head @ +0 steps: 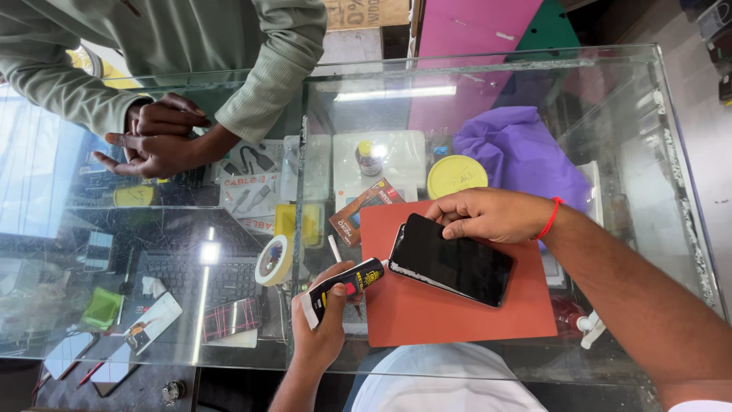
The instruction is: The person applies adhesive from a tube along the edges of a smartphone screen that is placed on a red mat. They carefully squeeze the tube to dispense the glue along the perimeter of the device.
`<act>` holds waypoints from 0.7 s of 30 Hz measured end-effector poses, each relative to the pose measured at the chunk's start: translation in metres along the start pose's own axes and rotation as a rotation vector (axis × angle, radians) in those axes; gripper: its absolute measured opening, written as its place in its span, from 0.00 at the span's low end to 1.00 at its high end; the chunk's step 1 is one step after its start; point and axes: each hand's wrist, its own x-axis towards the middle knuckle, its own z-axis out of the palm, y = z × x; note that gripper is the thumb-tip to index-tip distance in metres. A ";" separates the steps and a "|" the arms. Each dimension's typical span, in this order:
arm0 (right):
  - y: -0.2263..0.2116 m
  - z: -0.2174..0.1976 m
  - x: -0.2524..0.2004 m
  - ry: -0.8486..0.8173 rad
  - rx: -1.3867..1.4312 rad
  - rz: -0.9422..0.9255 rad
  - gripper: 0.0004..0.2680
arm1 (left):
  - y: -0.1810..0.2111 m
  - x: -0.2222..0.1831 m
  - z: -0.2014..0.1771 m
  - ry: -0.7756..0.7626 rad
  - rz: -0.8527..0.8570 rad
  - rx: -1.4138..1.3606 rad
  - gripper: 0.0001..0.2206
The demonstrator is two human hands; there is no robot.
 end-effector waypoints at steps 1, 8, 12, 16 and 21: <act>-0.001 0.001 -0.001 0.008 -0.027 -0.015 0.12 | 0.001 0.000 0.000 0.000 -0.001 0.007 0.19; -0.008 0.003 -0.002 0.044 -0.091 0.032 0.13 | 0.003 0.000 0.003 0.004 0.050 0.067 0.18; -0.009 0.003 -0.003 0.046 -0.099 0.034 0.13 | 0.004 -0.001 0.002 -0.003 0.069 0.108 0.18; -0.009 0.004 -0.003 0.052 -0.121 0.039 0.13 | 0.002 -0.002 0.001 -0.003 0.059 0.114 0.18; -0.011 0.003 -0.003 0.063 -0.138 0.054 0.13 | 0.002 -0.002 0.001 -0.001 0.077 0.115 0.19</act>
